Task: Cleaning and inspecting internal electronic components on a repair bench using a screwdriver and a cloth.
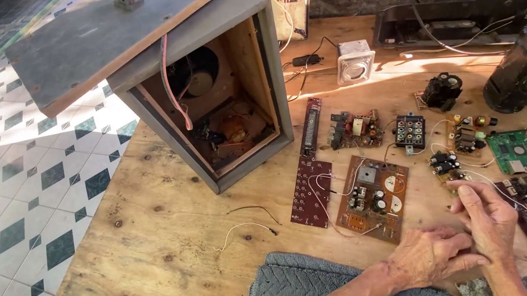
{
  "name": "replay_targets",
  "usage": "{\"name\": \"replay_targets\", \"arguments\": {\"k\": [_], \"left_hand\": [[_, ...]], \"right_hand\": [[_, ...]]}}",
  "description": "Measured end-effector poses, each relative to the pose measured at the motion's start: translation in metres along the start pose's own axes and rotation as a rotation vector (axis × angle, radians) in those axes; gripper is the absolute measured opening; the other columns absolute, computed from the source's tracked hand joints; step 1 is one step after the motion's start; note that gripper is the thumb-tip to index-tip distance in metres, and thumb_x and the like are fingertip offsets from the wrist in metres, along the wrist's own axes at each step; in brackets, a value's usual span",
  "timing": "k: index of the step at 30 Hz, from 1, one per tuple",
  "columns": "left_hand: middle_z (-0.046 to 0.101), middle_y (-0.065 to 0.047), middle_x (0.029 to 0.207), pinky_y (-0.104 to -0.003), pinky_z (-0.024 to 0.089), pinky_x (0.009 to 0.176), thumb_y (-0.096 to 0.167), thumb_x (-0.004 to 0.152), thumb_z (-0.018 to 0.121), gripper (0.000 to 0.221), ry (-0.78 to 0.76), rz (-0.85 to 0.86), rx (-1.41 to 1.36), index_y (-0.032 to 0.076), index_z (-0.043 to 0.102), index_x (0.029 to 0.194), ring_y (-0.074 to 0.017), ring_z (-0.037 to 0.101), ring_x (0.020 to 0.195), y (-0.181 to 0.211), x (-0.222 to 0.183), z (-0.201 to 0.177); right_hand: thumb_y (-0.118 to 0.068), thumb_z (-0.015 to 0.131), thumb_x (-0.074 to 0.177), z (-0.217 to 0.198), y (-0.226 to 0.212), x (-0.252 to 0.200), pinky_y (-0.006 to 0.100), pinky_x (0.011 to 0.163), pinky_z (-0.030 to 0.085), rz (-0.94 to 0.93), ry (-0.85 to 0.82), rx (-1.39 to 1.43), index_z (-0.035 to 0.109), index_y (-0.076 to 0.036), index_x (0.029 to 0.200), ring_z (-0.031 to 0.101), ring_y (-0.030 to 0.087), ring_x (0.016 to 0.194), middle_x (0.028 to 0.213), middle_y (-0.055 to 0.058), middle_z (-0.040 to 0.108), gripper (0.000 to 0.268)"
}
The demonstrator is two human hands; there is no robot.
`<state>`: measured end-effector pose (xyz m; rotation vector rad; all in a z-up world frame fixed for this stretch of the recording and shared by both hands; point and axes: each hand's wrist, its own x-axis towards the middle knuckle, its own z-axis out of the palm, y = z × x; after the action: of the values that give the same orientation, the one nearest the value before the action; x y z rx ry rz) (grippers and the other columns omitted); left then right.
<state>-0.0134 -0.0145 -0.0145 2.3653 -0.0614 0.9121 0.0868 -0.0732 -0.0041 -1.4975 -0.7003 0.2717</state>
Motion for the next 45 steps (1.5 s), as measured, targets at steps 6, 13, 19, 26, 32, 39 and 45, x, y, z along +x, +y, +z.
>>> {"name": "replay_targets", "arguments": {"k": [6,13,19,26,32,39,45], "left_hand": [[0.057,-0.012,0.074,-0.035,0.039,0.049,0.044,0.081,0.034,0.045,-0.148,-0.102,-0.137,0.004,0.055,0.083,-0.0251,0.054,0.061,-0.003,0.004,-0.009],[0.052,-0.012,0.07,-0.036,0.038,0.052,0.04,0.084,0.037,0.041,-0.07,-0.04,-0.142,0.003,0.052,0.074,-0.0269,0.051,0.062,-0.002,0.004,-0.009],[0.052,-0.013,0.071,-0.036,0.039,0.053,0.039,0.084,0.036,0.042,-0.098,-0.051,-0.165,0.001,0.052,0.077,-0.0267,0.05,0.062,-0.001,0.003,-0.012],[0.054,-0.015,0.079,-0.041,0.04,0.059,0.04,0.085,0.033,0.041,-0.171,-0.099,-0.153,0.003,0.051,0.083,-0.0317,0.053,0.073,-0.005,0.001,-0.008],[0.054,-0.014,0.079,-0.04,0.038,0.052,0.042,0.084,0.033,0.042,-0.21,-0.138,-0.14,0.005,0.052,0.082,-0.0311,0.052,0.071,-0.002,0.002,-0.011],[0.054,-0.015,0.079,-0.043,0.038,0.054,0.042,0.084,0.032,0.043,-0.203,-0.129,-0.143,0.004,0.051,0.08,-0.0333,0.051,0.072,-0.003,0.002,-0.01],[0.053,-0.014,0.076,-0.04,0.038,0.055,0.042,0.084,0.032,0.044,-0.229,-0.123,-0.145,0.003,0.052,0.08,-0.0304,0.051,0.07,-0.003,0.004,-0.012]], "right_hand": [[-0.01,0.047,0.089,0.005,-0.005,0.003,0.011,0.032,0.026,0.004,-0.003,0.013,0.056,-0.004,0.097,0.041,0.005,0.047,0.066,0.004,0.052,0.014],[-0.009,0.049,0.088,0.003,0.003,0.004,0.011,0.034,0.03,0.016,-0.015,0.013,0.057,-0.004,0.098,0.045,0.006,0.05,0.07,0.005,0.054,0.014],[-0.008,0.049,0.086,0.003,0.005,0.003,0.011,0.035,0.032,0.026,-0.016,0.026,0.057,-0.004,0.098,0.049,0.007,0.054,0.072,0.006,0.056,0.015],[-0.011,0.049,0.086,0.011,-0.016,0.002,0.014,0.03,0.02,0.093,-0.011,0.026,0.058,-0.003,0.095,0.026,0.004,0.036,0.059,0.006,0.049,0.015],[-0.01,0.05,0.086,0.01,-0.014,0.002,0.013,0.034,0.026,0.09,0.002,0.0,0.058,-0.004,0.095,0.039,0.006,0.046,0.061,0.007,0.051,0.014],[-0.011,0.049,0.086,0.012,-0.017,0.002,0.015,0.031,0.021,0.099,0.005,-0.036,0.059,-0.004,0.095,0.029,0.005,0.038,0.058,0.005,0.049,0.015],[-0.013,0.051,0.085,0.011,-0.018,0.002,0.014,0.031,0.025,0.118,0.023,-0.03,0.059,-0.005,0.094,0.036,0.005,0.041,0.059,0.006,0.051,0.014]]}}
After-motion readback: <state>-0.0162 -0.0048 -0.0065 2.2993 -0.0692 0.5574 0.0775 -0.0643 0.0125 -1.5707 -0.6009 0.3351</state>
